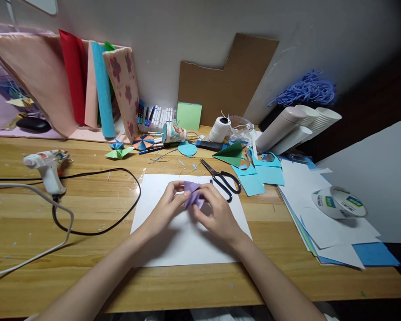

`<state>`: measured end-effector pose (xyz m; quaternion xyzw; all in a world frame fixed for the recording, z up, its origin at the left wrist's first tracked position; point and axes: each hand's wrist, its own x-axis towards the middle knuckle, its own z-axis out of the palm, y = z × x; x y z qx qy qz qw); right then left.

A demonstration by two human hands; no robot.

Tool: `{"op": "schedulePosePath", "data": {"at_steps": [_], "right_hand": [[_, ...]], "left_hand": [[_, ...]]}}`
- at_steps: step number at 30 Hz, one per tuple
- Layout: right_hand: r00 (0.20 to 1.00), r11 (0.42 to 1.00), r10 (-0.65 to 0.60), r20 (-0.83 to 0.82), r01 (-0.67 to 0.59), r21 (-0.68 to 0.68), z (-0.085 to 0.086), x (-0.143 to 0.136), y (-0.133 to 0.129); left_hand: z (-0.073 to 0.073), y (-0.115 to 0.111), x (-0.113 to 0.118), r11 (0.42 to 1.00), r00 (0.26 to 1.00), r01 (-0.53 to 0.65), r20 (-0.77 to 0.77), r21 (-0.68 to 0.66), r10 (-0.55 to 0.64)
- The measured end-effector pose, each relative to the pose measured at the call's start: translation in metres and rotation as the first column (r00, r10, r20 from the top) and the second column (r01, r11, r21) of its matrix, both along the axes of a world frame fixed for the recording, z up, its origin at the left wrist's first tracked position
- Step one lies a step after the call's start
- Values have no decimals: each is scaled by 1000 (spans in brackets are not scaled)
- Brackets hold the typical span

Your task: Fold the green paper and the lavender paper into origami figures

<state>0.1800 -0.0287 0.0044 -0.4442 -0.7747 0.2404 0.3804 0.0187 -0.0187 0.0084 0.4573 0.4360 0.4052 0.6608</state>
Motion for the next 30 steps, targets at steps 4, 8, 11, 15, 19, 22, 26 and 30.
{"op": "schedulePosePath", "data": {"at_steps": [4,8,11,15,19,22,26,30], "right_hand": [[998,998,45,47,-46,30,-5,0,-1],[990,994,70,119,-80,76,-9,1,-1],[981,990,87,176,-106,98,-7,2,0],[970,978,96,225,-133,158,-3,3,1],[980,982,88,178,-115,149,0,6,0],[998,997,4,69,-9,77,2,8,-2],[984,988,-147,-96,143,-50,6,7,-2],[946,961,-230,-229,183,-208,5,8,4]], "left_hand": [[-1,0,1,999,1000,7,-3,34,-7],[6,0,2,996,992,27,-128,87,-15],[8,2,1,986,965,-22,-255,168,65],[6,5,-3,972,938,-48,-325,230,124],[3,8,-6,980,953,-42,-287,195,98],[3,10,-7,984,960,-16,-273,176,65],[2,10,-7,979,954,25,-299,200,37],[2,8,-5,971,942,73,-334,229,8]]}}
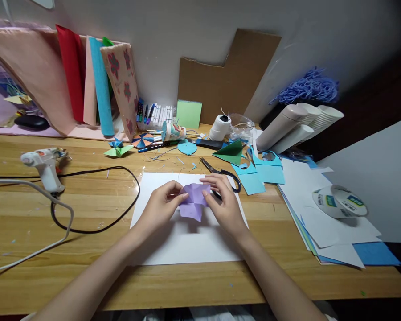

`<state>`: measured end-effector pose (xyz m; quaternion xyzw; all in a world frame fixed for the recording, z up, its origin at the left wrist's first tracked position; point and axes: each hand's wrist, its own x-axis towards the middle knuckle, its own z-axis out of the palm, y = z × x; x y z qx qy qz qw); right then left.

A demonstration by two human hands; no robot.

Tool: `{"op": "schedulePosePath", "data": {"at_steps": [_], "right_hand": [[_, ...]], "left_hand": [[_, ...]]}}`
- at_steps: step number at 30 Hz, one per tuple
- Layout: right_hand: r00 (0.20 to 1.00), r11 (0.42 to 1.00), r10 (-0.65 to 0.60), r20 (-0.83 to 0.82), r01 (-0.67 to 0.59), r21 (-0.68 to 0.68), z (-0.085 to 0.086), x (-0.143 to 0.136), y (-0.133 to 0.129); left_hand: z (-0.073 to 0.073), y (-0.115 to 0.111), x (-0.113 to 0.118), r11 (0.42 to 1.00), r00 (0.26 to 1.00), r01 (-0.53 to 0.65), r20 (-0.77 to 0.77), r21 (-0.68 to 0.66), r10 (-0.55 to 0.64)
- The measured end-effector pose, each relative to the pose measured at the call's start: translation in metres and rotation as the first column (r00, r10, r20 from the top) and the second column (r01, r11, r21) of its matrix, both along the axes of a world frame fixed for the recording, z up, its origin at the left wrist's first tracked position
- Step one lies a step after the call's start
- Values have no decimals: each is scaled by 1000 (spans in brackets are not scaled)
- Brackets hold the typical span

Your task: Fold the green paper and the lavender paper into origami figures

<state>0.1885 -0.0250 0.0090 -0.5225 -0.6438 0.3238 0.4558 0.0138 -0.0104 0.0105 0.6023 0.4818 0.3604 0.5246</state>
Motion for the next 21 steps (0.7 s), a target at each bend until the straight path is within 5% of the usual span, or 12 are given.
{"op": "schedulePosePath", "data": {"at_steps": [5,8,14,21], "right_hand": [[945,926,80,-317,-188,-327,-8,6,7],[952,894,84,-294,-202,-399,-9,7,8],[992,957,14,-125,-49,-286,-6,4,7],[999,999,29,30,-28,-21,-3,2,0]], "left_hand": [[1,-1,1,996,995,78,-58,45,-75],[1,-4,3,991,990,124,-69,56,-120],[0,-12,6,989,987,137,-99,59,-130],[0,-12,6,990,982,106,-167,89,-91]]}}
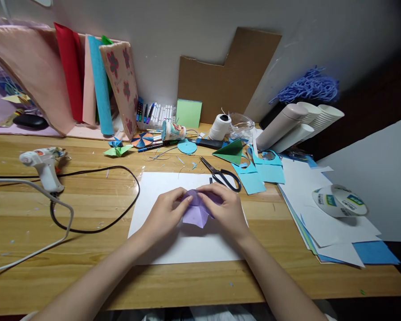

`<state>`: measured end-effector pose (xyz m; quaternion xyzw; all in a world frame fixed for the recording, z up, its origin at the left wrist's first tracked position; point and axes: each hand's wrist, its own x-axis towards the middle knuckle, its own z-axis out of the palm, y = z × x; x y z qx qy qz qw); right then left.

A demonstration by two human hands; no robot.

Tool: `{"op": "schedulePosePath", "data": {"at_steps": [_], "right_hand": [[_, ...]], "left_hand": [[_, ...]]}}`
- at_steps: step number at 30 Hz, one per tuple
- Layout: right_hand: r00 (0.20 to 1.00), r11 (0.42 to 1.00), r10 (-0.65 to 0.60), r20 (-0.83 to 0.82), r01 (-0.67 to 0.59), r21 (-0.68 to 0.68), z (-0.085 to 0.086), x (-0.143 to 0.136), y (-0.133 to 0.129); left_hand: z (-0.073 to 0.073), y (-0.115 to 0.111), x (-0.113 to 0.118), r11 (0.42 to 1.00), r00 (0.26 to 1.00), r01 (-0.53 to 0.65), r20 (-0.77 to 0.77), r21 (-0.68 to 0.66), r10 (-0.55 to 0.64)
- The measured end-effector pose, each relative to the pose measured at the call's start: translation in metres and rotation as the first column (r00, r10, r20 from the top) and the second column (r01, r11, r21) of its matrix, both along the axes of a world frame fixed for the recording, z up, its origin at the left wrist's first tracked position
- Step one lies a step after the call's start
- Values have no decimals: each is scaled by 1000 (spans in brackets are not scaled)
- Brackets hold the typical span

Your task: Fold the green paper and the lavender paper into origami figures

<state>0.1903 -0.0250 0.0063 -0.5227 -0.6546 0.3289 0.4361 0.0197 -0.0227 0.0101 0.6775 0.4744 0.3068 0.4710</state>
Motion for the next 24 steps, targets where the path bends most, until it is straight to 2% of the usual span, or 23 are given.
{"op": "schedulePosePath", "data": {"at_steps": [5,10,15,18,24], "right_hand": [[987,967,43,154,-80,242,1,1,-2],[950,922,45,308,-158,353,0,3,-1],[900,892,27,434,-218,396,-1,6,0],[889,886,30,456,-236,400,-1,6,0],[927,933,68,369,-190,304,-1,1,-3]], "left_hand": [[0,0,-1,999,998,-30,50,-27,31],[0,1,-1,999,998,-39,41,-29,40],[-1,0,0,999,999,-29,27,-43,30],[-1,-1,1,999,999,-29,20,-32,29],[-1,0,0,998,998,-63,-9,1,63]]}}
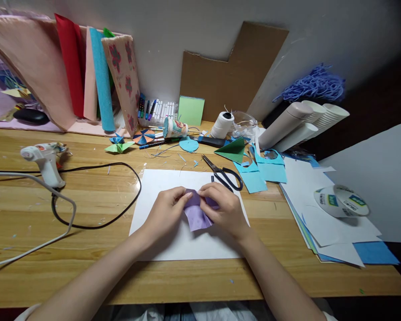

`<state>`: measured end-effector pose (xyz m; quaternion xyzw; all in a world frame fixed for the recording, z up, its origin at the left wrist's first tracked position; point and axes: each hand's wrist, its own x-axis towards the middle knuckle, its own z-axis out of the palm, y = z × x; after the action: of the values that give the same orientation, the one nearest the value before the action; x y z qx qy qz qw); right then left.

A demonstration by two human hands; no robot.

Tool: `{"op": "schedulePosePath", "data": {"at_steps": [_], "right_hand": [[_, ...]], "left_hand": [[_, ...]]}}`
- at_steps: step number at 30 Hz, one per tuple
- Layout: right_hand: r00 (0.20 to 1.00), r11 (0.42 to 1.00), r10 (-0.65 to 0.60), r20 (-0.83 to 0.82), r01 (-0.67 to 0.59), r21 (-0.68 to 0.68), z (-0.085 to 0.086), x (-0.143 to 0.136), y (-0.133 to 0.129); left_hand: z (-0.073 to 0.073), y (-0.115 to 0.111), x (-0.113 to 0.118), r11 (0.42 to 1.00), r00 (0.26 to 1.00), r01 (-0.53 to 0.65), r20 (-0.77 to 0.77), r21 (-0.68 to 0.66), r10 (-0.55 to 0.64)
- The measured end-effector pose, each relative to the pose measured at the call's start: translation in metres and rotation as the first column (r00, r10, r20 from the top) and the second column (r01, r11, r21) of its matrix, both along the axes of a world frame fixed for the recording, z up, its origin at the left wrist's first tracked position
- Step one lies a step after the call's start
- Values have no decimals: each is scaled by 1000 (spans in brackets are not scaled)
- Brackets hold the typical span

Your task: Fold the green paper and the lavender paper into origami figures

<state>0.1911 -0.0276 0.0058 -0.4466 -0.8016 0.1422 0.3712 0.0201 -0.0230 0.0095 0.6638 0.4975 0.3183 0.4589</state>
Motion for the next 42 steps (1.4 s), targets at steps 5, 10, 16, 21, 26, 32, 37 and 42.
{"op": "schedulePosePath", "data": {"at_steps": [5,10,16,21,26,32,37,42], "right_hand": [[988,993,-56,-141,41,-110,1,-3,0],[992,993,-62,-108,51,-105,1,-2,1],[996,998,-13,-91,7,-60,-1,-2,0],[1000,998,-23,-3,23,-50,-1,-4,0],[992,1000,-18,128,15,26,-4,-6,-1],[939,978,-27,342,-46,205,-6,-7,0],[947,983,-6,322,-54,176,-9,-9,2],[1000,999,-23,19,24,-23,-9,-8,4]], "left_hand": [[3,-1,0,1000,1000,21,-16,9,-21],[7,-2,0,999,998,50,-26,0,-50],[6,-4,2,999,998,41,-51,-21,-42],[0,-5,3,999,999,27,-31,-43,-28],[-5,-4,4,997,1000,3,-14,-79,-4],[-10,-4,7,995,999,-35,-23,-97,33],[-13,-2,7,990,998,-55,14,-126,57],[-9,-1,6,992,995,-46,82,-118,56]]}}
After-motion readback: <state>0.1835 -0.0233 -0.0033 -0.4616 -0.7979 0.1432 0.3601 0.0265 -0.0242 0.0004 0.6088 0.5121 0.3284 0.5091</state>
